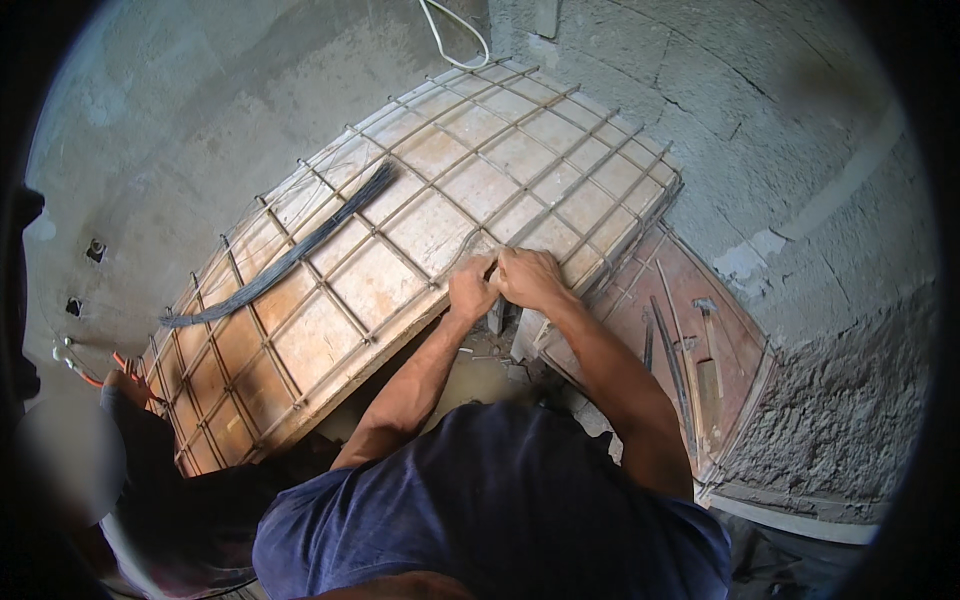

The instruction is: The person kneels and aligns a wooden formwork panel against a curved wall, then uses a hammer and pliers to secure it. A second person assists by holding and adjusting the adjacent panel.

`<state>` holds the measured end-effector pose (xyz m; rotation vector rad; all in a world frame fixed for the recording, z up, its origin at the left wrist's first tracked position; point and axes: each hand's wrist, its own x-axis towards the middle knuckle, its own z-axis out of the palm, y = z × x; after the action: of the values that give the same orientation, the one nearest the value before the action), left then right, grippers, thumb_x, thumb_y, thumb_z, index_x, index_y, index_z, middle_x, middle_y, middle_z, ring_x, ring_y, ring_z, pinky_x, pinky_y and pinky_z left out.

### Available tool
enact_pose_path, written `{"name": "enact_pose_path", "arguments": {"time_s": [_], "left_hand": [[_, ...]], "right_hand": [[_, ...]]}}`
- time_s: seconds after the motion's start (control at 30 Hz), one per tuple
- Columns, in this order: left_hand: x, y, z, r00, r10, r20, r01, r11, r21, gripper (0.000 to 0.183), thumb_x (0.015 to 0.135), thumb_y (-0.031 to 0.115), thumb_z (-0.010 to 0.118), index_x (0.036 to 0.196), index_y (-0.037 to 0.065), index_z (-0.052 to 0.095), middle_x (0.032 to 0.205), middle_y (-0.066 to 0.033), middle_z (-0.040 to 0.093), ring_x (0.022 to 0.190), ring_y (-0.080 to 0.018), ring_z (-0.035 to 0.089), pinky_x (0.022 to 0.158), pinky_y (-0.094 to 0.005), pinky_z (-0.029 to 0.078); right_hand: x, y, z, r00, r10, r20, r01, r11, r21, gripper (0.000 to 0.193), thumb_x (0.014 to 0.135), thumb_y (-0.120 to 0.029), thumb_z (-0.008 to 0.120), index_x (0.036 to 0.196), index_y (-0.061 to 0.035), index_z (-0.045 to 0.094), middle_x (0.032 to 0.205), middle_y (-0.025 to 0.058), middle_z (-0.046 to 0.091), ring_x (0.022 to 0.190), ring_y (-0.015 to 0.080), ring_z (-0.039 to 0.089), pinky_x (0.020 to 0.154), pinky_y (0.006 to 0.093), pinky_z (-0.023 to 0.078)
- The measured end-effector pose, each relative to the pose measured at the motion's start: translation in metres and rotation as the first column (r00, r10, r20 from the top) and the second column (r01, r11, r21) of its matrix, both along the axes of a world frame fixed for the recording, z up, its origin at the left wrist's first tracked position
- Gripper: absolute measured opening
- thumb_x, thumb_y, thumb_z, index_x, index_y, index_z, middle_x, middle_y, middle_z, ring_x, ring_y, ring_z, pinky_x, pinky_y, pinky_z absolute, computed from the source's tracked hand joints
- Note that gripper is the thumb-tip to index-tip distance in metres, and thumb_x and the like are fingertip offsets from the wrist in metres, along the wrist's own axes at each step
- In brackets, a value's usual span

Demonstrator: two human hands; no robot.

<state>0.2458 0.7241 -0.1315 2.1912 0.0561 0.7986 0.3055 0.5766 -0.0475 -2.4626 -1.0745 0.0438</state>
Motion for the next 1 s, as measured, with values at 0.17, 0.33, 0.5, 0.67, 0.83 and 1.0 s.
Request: {"name": "enact_pose_path", "arguments": {"time_s": [0.17,0.33,0.5,0.67,0.83,1.0], "left_hand": [[-0.005,-0.004,-0.016,0.998,0.013,0.062,-0.015,0.999,0.028,0.016,0.099,0.018,0.071,0.109,0.005,0.074,0.099,-0.0221,0.074,0.092,-0.0439,0.074,0.077,-0.0517,0.06],[0.004,-0.001,0.0,0.955,0.003,-0.297,0.038,0.99,0.134,0.021,0.1,0.022,0.066,0.106,0.002,0.066,0.102,-0.025,0.074,0.094,-0.0476,0.073,0.08,-0.0571,0.059],[0.003,0.004,0.024,0.937,-0.078,-0.341,0.155,0.966,0.205,0.022,0.097,0.022,0.065,0.107,0.002,0.066,0.103,-0.0273,0.073,0.095,-0.0494,0.073,0.082,-0.0589,0.058],[-0.076,0.015,-0.008,0.812,-0.204,-0.546,0.417,0.858,0.299,0.025,0.09,0.014,0.066,0.112,0.003,0.067,0.107,-0.0255,0.076,0.098,-0.0476,0.075,0.085,-0.0577,0.061],[-0.133,0.041,-0.088,0.621,0.132,-0.772,0.362,0.826,0.432,0.021,0.095,0.014,0.063,0.1,0.004,0.081,0.099,-0.0221,0.08,0.095,-0.0397,0.08,0.083,-0.0531,0.064],[-0.151,0.072,-0.136,0.366,0.17,-0.915,0.353,0.884,0.306,0.033,0.095,0.018,0.065,0.121,0.002,0.076,0.123,-0.0299,0.075,0.116,-0.0445,0.075,0.099,-0.052,0.061]], "right_hand": [[-0.001,-0.009,-0.015,1.0,-0.013,0.019,0.011,0.994,0.112,0.019,0.096,-0.021,0.069,0.098,-0.0018,0.069,0.095,0.0231,0.076,0.091,0.0451,0.073,0.081,0.0542,0.056],[-0.013,-0.015,-0.031,0.997,-0.016,0.07,-0.008,0.944,0.331,0.011,0.094,-0.014,0.072,0.098,-0.0041,0.069,0.093,0.0205,0.073,0.092,0.0439,0.069,0.082,0.0527,0.055],[-0.015,-0.02,-0.044,0.99,-0.051,0.13,-0.008,0.91,0.414,0.009,0.095,-0.013,0.072,0.097,-0.0042,0.07,0.091,0.0187,0.07,0.09,0.0422,0.068,0.081,0.0513,0.055],[-0.023,-0.021,-0.044,0.983,-0.126,0.137,0.044,0.872,0.487,0.008,0.093,-0.014,0.074,0.095,-0.0066,0.071,0.09,0.0185,0.07,0.089,0.043,0.068,0.084,0.053,0.054],[-0.071,-0.029,-0.046,0.856,-0.163,0.491,-0.08,0.896,0.437,0.005,0.093,-0.012,0.074,0.096,-0.0089,0.076,0.094,0.0139,0.072,0.103,0.0405,0.069,0.094,0.0586,0.052],[-0.142,-0.063,-0.064,0.959,-0.278,0.059,0.194,0.792,0.579,0.006,0.094,-0.012,0.074,0.096,-0.0073,0.074,0.095,0.0122,0.071,0.094,0.0376,0.07,0.085,0.0484,0.057]]}}
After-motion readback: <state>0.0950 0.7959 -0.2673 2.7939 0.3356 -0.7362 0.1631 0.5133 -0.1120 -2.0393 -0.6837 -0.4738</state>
